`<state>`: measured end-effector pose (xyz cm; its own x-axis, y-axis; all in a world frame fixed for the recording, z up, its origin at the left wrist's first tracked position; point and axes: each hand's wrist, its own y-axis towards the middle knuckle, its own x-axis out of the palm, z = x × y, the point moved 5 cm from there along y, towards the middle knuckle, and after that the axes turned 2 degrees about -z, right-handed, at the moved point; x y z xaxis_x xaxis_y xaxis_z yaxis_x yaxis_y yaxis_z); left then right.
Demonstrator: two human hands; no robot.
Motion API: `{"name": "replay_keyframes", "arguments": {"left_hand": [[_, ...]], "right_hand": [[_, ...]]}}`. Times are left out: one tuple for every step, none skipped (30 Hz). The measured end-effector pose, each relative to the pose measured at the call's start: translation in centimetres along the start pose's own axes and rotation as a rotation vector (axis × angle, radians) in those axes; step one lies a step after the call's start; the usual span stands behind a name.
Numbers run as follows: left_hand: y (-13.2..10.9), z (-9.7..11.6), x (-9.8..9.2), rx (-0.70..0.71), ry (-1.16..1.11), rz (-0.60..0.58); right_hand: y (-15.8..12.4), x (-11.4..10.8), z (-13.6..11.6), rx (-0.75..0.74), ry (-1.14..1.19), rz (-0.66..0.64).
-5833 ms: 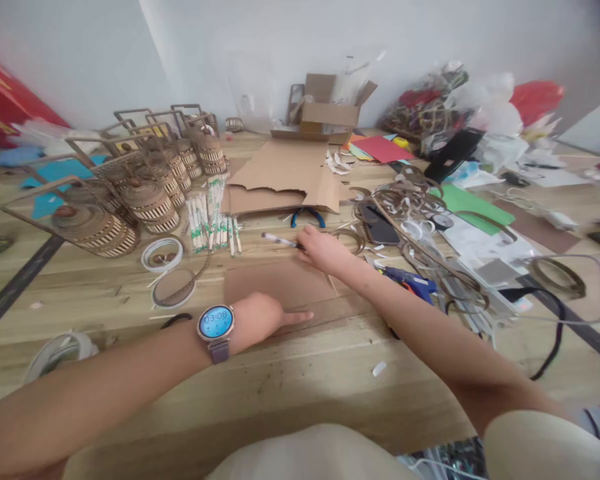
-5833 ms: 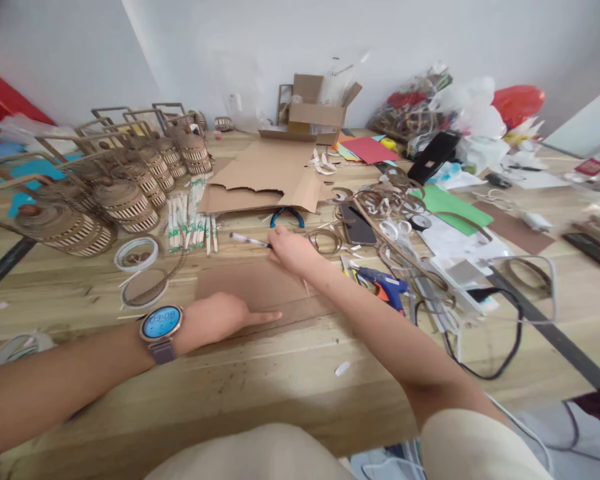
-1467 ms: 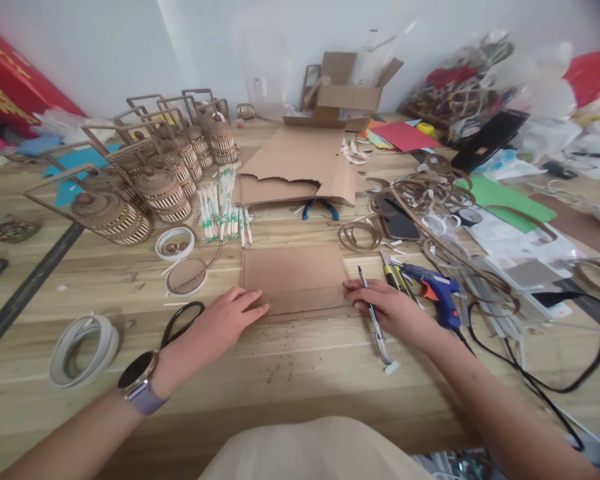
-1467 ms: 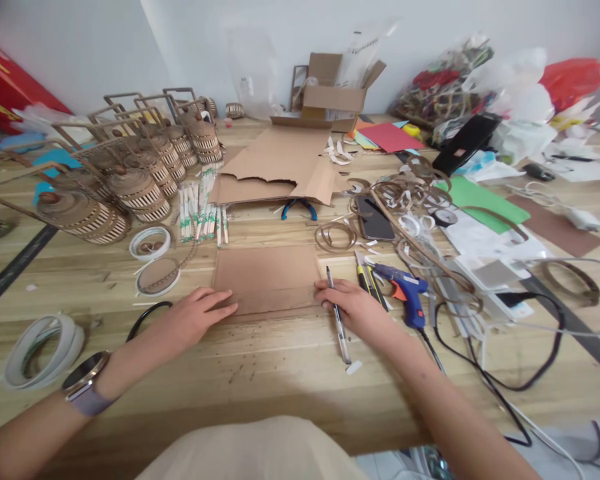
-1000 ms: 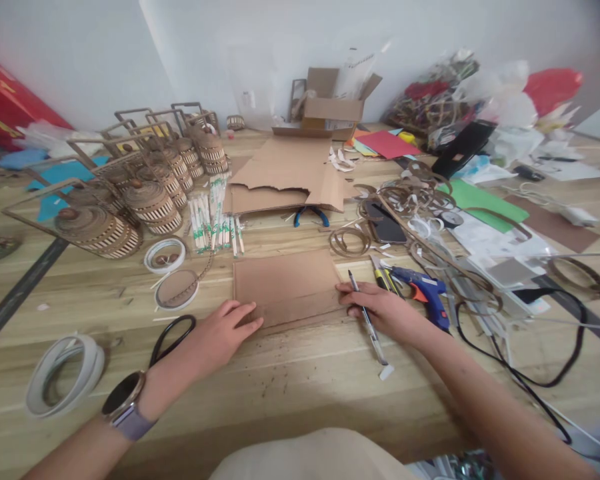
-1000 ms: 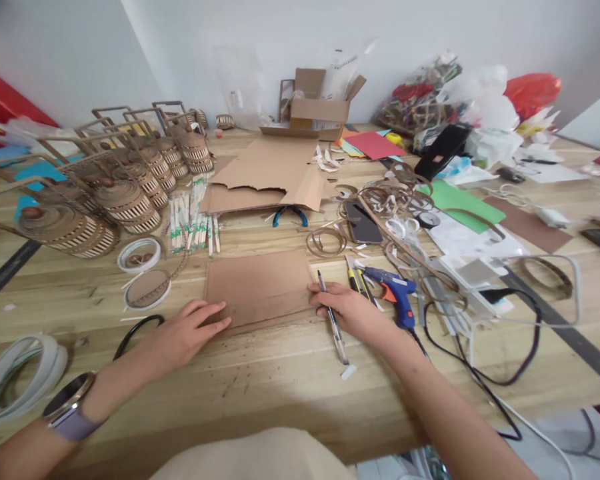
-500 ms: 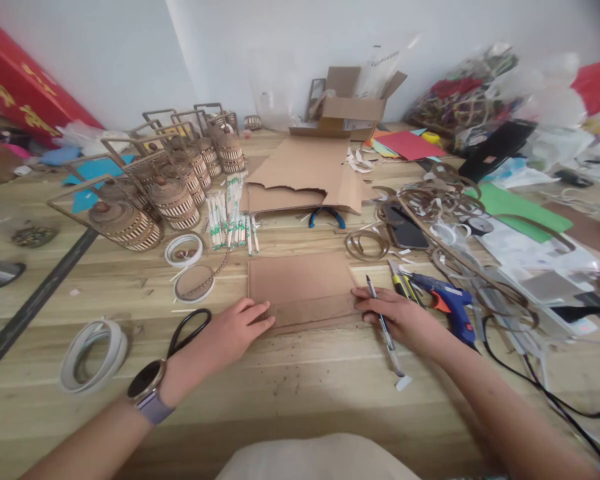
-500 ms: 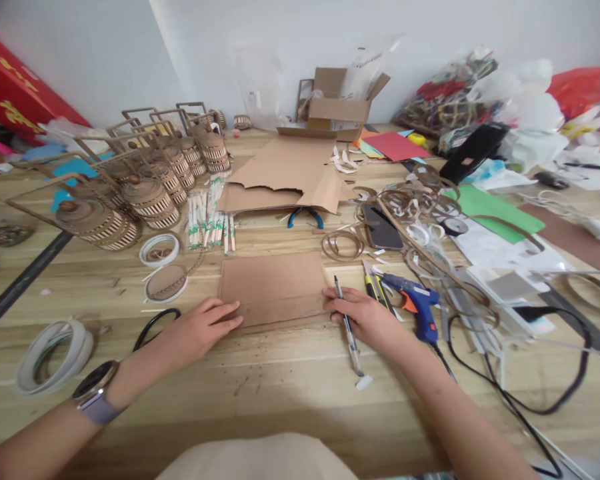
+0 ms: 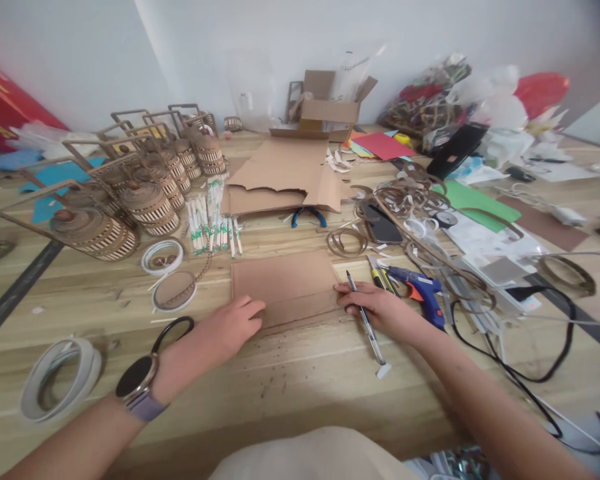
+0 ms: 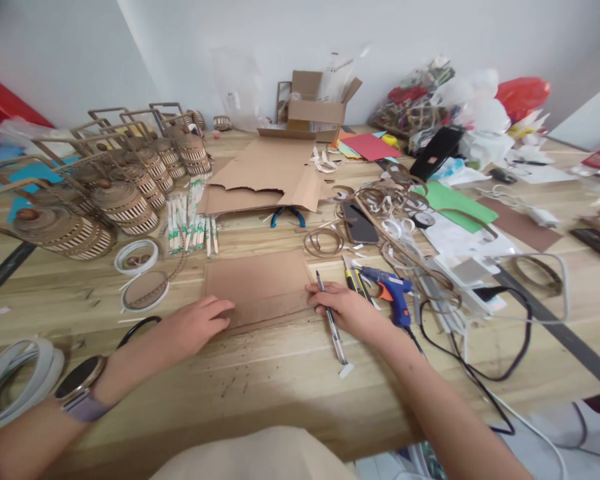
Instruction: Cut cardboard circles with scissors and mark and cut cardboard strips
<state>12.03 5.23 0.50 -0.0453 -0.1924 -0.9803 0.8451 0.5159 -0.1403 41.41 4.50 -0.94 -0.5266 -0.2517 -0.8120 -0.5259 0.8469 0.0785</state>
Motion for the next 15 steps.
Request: {"name": "replay_keyframes", "arguments": {"left_hand": [[0.6,0.3,-0.5,0.008,-0.026,-0.026],[1.3,0.5,-1.0,0.013,-0.041,-0.062],[2.0,0.8,-1.4,0.036,-0.047,-0.118],[2.7,1.2,-1.8,0.067,-0.042,-0.167],[3.5,1.4,-2.3,0.095,-0.05,-0.208],[4.3,1.6,-2.9,0.106,-0.054,-0.212],[5.1,1.8,-3.3,0.134,-0.045,-0.229],[5.9,2.0,-3.6,0.154,-0.028,-0.261],[6.7,2.2,-3.8,0.171,-0.008,-0.291],[7.5,2.4,-3.9,0.187,0.018,-0.336],[8.3,2.5,-3.9,0.191,0.048,-0.387],[9.1,2.7,-3.9,0.195,0.074,-0.436],[9.9,2.8,-3.9,0.195,0.09,-0.464],[10.5,2.9,-3.7,0.192,0.097,-0.501],[11.1,3.0,-3.5,0.184,0.098,-0.536]], "right_hand": [[0.0,0.0,0.0,-0.002,-0.002,-0.003],[0.0,0.0,0.0,-0.005,-0.005,-0.006],[0.0,0.0,0.0,-0.007,-0.009,-0.007],[0.1,0.0,0.0,-0.008,-0.011,-0.008],[0.1,0.0,0.0,-0.009,-0.013,-0.01],[0.1,0.1,0.0,-0.011,-0.015,-0.01],[0.1,0.1,0.0,-0.014,-0.017,-0.011],[0.1,0.1,0.0,-0.017,-0.02,-0.013],[0.1,0.1,0.0,-0.018,-0.024,-0.017],[0.1,0.1,0.0,-0.016,-0.027,-0.02],[0.1,0.1,0.1,-0.011,-0.029,-0.024],[0.1,0.1,0.1,-0.004,-0.029,-0.026],[0.1,0.1,0.2,0.005,-0.026,-0.027],[0.1,0.1,0.2,0.012,-0.019,-0.026],[0.1,0.1,0.2,0.016,-0.009,-0.025]]}}
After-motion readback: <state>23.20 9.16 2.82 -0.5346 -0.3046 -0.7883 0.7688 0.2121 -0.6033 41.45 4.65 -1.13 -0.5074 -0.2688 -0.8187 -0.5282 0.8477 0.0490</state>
